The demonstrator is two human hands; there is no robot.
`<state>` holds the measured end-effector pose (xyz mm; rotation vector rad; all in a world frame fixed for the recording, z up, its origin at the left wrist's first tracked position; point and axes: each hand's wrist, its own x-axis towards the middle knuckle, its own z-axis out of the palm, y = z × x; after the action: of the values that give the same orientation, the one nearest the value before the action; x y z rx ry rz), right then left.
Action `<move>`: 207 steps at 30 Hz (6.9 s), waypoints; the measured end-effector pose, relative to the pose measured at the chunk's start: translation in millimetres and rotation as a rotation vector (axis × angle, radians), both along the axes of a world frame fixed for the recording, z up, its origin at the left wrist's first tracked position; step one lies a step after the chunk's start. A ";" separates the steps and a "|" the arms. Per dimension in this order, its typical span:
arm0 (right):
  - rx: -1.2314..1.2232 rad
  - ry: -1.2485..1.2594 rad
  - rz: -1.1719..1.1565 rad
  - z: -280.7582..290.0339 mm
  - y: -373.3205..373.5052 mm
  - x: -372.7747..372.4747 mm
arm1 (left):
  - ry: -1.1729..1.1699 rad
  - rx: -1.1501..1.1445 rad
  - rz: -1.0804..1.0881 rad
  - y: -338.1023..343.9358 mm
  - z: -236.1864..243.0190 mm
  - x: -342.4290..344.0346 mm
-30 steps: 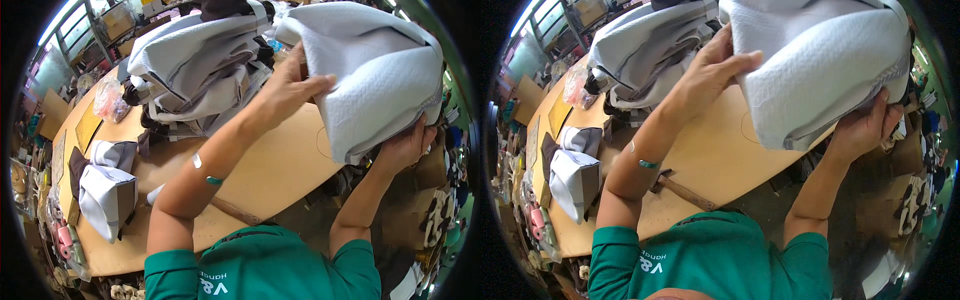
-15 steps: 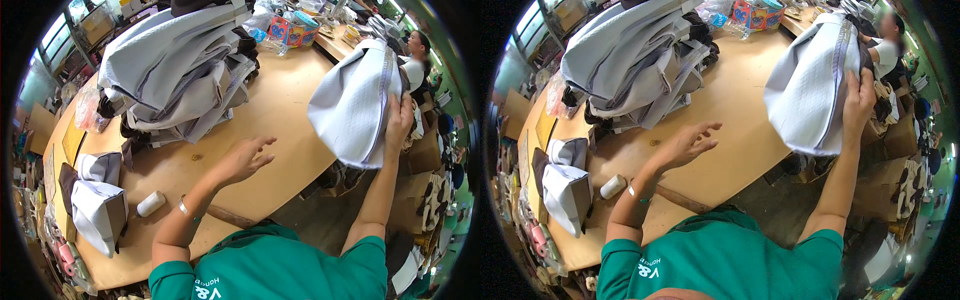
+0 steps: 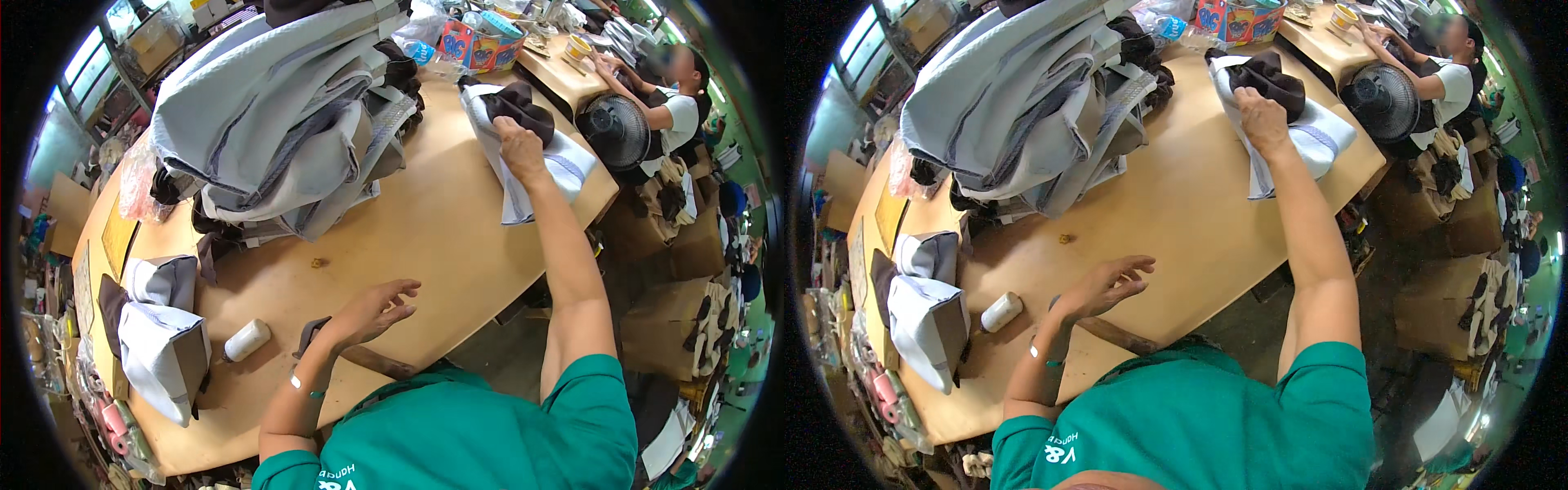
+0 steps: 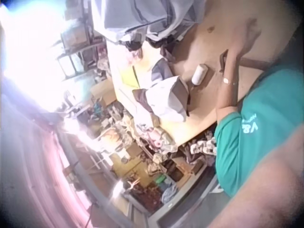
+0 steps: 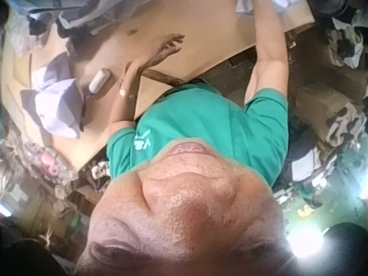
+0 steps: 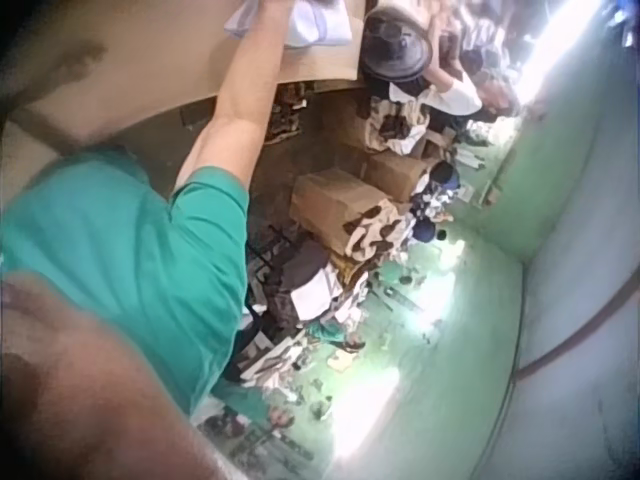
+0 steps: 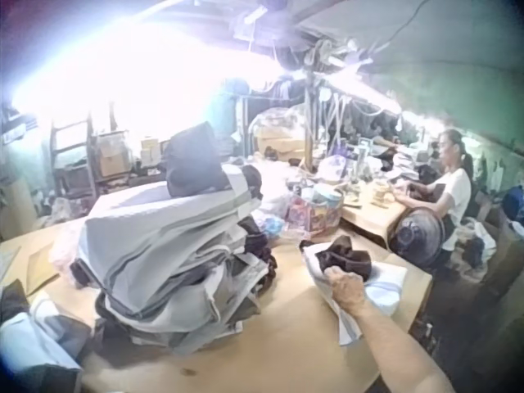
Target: The person applies adhesive from a bottle to the edges of leather handbag components and fits the pieces together by hand on a workbench.
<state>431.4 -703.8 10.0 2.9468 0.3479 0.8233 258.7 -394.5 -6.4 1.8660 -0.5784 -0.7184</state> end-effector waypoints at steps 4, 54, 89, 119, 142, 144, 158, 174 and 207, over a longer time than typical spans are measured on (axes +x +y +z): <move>0.118 0.016 -0.032 -10.0 15.8 2.3 | 0.053 -0.020 0.049 8.6 -5.7 -4.5; 0.060 0.246 -0.323 -5.6 34.8 -73.9 | 0.070 0.076 0.119 13.8 -39.8 -57.4; 0.096 0.082 0.194 -1.8 87.1 -89.3 | -0.387 0.039 0.384 81.2 -18.7 -96.7; 0.407 1.212 0.881 -26.8 585.4 -312.8 | -0.082 -0.474 1.281 453.0 -14.2 -297.5; 1.175 1.517 0.897 -36.2 517.3 -286.3 | -0.244 0.483 0.526 429.6 23.4 -300.7; 0.882 1.411 1.016 -38.8 489.3 -303.4 | -0.357 0.700 0.556 402.1 4.3 -295.8; -0.081 0.745 0.740 -68.4 408.9 -348.4 | -0.707 0.333 0.767 384.2 -31.3 -262.9; 0.755 0.944 1.366 -100.7 540.6 -355.8 | 0.358 -1.175 0.992 409.5 -42.0 -269.9; 0.086 0.517 0.707 -81.3 441.3 -225.8 | -0.547 0.671 0.510 417.8 4.9 -282.6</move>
<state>205.6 -262.5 -71.3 3.0737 1.4639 0.0611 -23.9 23.4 -1.5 2.7251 -0.1613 -0.0326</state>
